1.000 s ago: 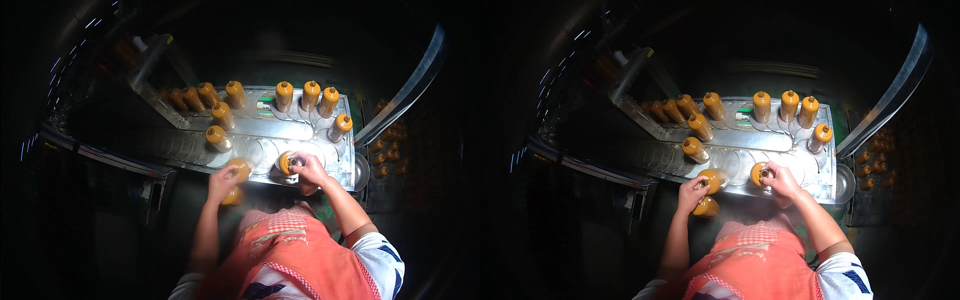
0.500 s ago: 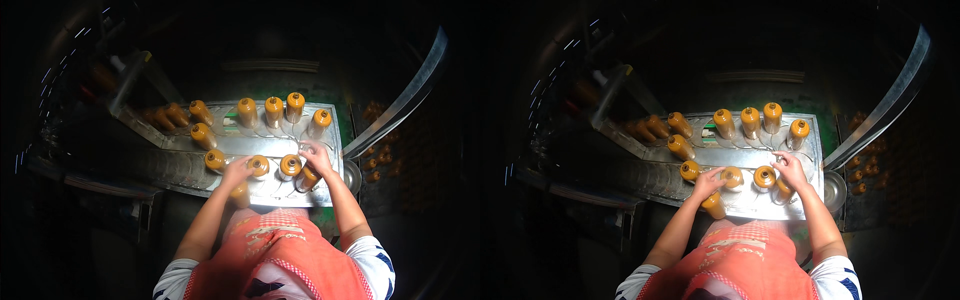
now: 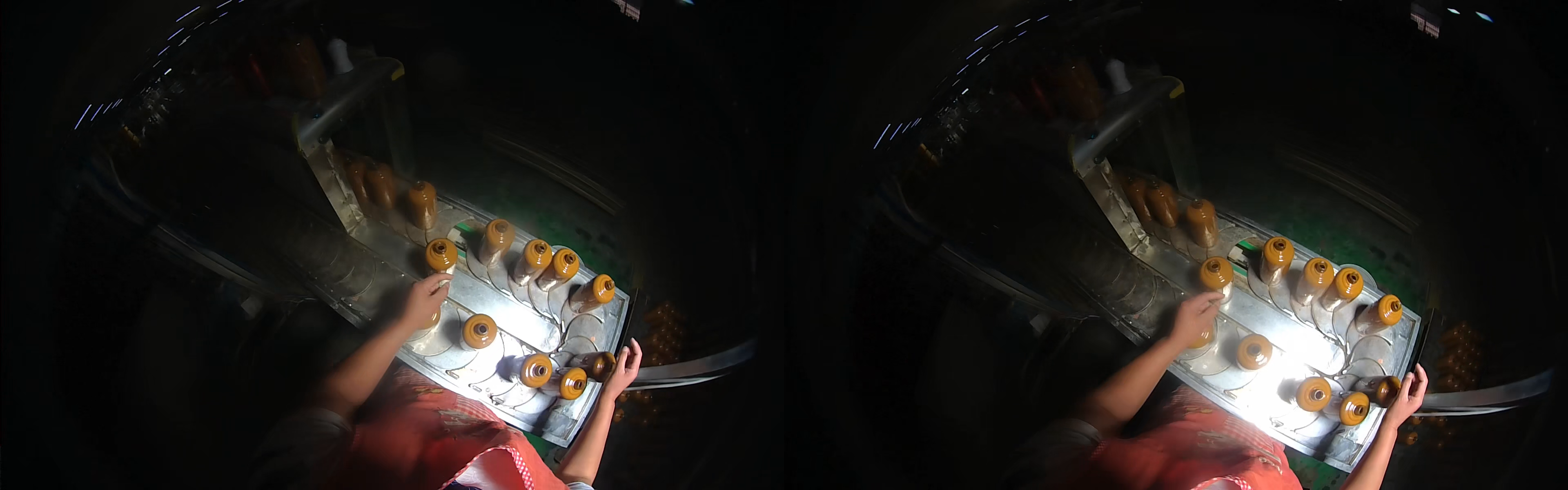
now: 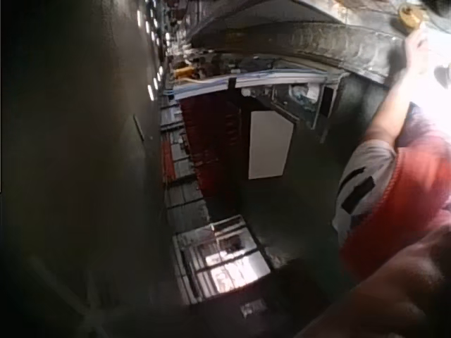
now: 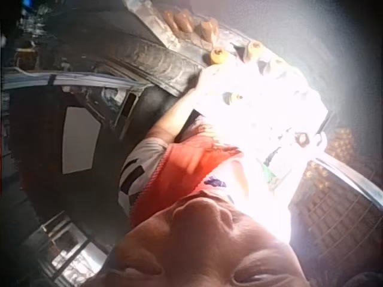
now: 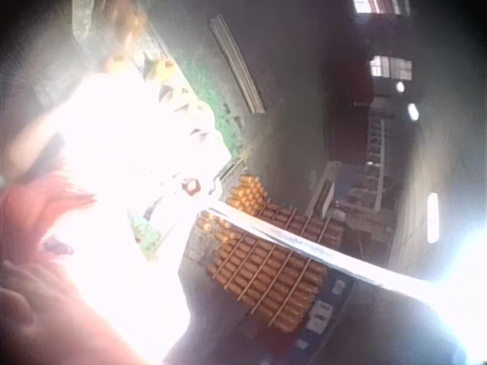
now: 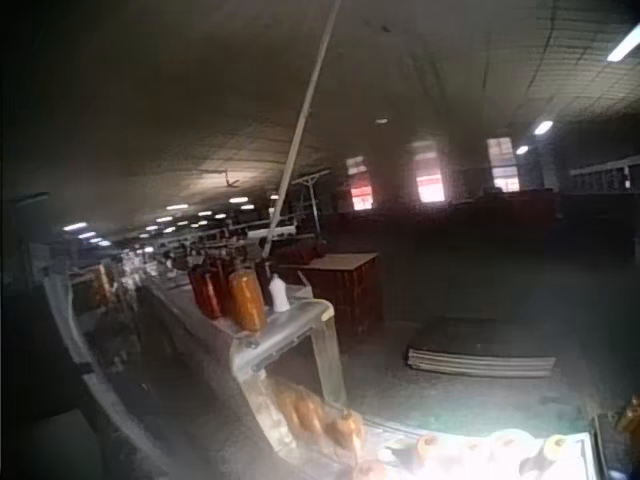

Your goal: The person repeatedly picks up yellow jars from a rack, dips their openings into a metal bowl to fill them with a white substance, and places them onto a conveyor belt. The person continues this cycle throughout the clip.

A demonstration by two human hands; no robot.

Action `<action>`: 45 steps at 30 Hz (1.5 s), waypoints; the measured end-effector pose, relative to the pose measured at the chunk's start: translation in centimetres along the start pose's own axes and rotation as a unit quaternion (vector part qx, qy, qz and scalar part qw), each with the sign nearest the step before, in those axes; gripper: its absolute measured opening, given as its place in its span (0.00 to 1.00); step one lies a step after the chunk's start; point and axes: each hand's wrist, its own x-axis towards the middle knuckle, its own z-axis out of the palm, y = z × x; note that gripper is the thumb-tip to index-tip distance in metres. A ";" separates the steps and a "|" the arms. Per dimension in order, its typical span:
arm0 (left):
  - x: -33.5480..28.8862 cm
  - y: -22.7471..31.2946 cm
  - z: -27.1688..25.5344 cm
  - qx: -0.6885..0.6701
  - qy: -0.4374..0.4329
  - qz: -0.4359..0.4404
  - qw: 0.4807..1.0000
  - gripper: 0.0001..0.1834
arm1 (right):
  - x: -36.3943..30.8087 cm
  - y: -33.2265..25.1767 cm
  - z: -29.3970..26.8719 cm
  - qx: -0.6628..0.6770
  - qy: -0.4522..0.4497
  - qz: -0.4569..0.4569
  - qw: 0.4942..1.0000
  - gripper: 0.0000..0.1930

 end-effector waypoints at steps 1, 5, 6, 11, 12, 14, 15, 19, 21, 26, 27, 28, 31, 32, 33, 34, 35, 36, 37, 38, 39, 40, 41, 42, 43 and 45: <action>0.1 -0.1 0.8 0.073 0.005 -0.037 0.997 0.14 | 0.0 -0.6 0.5 0.002 0.002 -0.062 0.998 0.13; 0.5 0.0 2.9 0.043 -0.039 0.083 0.995 0.21 | 0.2 -2.2 2.1 0.078 -0.105 -0.041 0.991 0.13; 1.2 0.4 2.5 0.057 0.011 0.134 0.989 0.25 | 0.3 -2.7 2.5 0.064 -0.091 -0.048 0.993 0.12; 4.8 1.3 0.2 0.271 0.137 0.119 0.945 0.40 | -1.6 -5.9 3.4 0.087 -0.150 -0.018 0.985 0.12; 5.1 1.0 0.7 0.278 0.083 0.075 0.954 0.40 | -2.6 -6.6 3.6 0.120 -0.157 -0.026 0.980 0.12; 5.1 0.3 2.4 0.272 0.010 0.015 0.962 0.40 | -4.4 -7.9 3.7 0.182 -0.171 -0.051 0.967 0.12; 5.0 -0.5 3.4 0.258 0.019 0.019 0.966 0.40 | -4.5 -8.2 3.2 0.171 -0.217 0.008 0.961 0.12; 3.9 -2.7 7.0 0.148 0.045 0.097 0.983 0.33 | -4.2 -8.2 2.0 0.124 -0.191 0.077 0.971 0.15; 4.1 -3.1 8.5 0.160 0.032 0.099 0.982 0.30 | -3.3 -7.5 1.5 0.024 -0.171 0.077 0.982 0.19; 3.4 -3.1 9.8 0.156 -0.015 0.113 0.981 0.20 | -1.4 -4.9 2.2 -0.016 -0.152 -0.010 0.988 0.23; 2.4 -2.9 9.8 0.146 -0.027 0.122 0.981 0.20 | -0.7 -4.5 2.4 -0.023 -0.156 -0.002 0.988 0.23; 1.3 -2.4 9.8 0.142 -0.039 0.111 0.983 0.19 | 0.0 -4.0 2.8 -0.022 -0.152 -0.015 0.988 0.23; -3.2 -1.4 10.2 0.143 -0.110 0.137 0.974 0.20 | 2.5 -2.5 5.0 -0.061 -0.150 -0.038 0.986 0.28; -4.8 -1.2 10.6 0.161 -0.136 0.117 0.971 0.21 | 3.3 -2.0 6.0 -0.096 -0.145 -0.065 0.983 0.29; -6.2 -1.1 11.3 0.166 -0.155 0.128 0.966 0.21 | 4.1 -1.6 6.9 -0.141 -0.148 -0.059 0.977 0.30; -7.5 -1.1 12.0 0.162 -0.174 0.119 0.964 0.22 | 4.4 -1.2 7.9 -0.140 -0.140 -0.036 0.980 0.32; -8.8 -1.2 12.9 0.152 -0.189 0.126 0.962 0.23 | 4.9 -0.8 9.0 -0.139 -0.119 -0.080 0.980 0.32; -10.1 -1.0 13.5 0.153 -0.202 0.109 0.961 0.23 | 5.2 -0.6 9.9 -0.152 -0.104 -0.098 0.978 0.32; -11.5 -1.0 14.4 0.154 -0.216 0.091 0.960 0.24 | 5.4 -0.3 10.7 -0.165 -0.091 -0.116 0.975 0.32; -12.6 -0.9 15.3 0.176 -0.226 0.100 0.953 0.26 | 5.8 0.0 11.5 -0.148 -0.073 -0.155 0.974 0.32; -13.4 -0.7 16.0 0.180 -0.240 0.099 0.949 0.29 | 6.1 0.3 12.1 -0.163 -0.088 -0.093 0.978 0.32; -13.8 -0.3 16.5 0.179 -0.246 0.098 0.948 0.31 | 6.3 0.7 12.6 -0.168 -0.087 -0.058 0.980 0.32; -14.0 0.2 17.0 0.197 -0.261 0.091 0.941 0.33 | 6.6 1.2 13.1 -0.161 -0.086 -0.037 0.983 0.31; -13.4 0.8 17.5 0.191 -0.229 0.110 0.948 0.34 | 6.7 1.7 13.2 -0.162 -0.106 0.045 0.980 0.29; -12.1 1.6 17.7 0.179 -0.202 0.133 0.954 0.35 | 6.9 2.3 13.3 -0.123 -0.119 0.032 0.985 0.27; -8.1 3.2 19.0 0.142 -0.091 0.129 0.977 0.30 | 6.9 3.3 12.9 -0.040 -0.144 0.003 0.989 0.24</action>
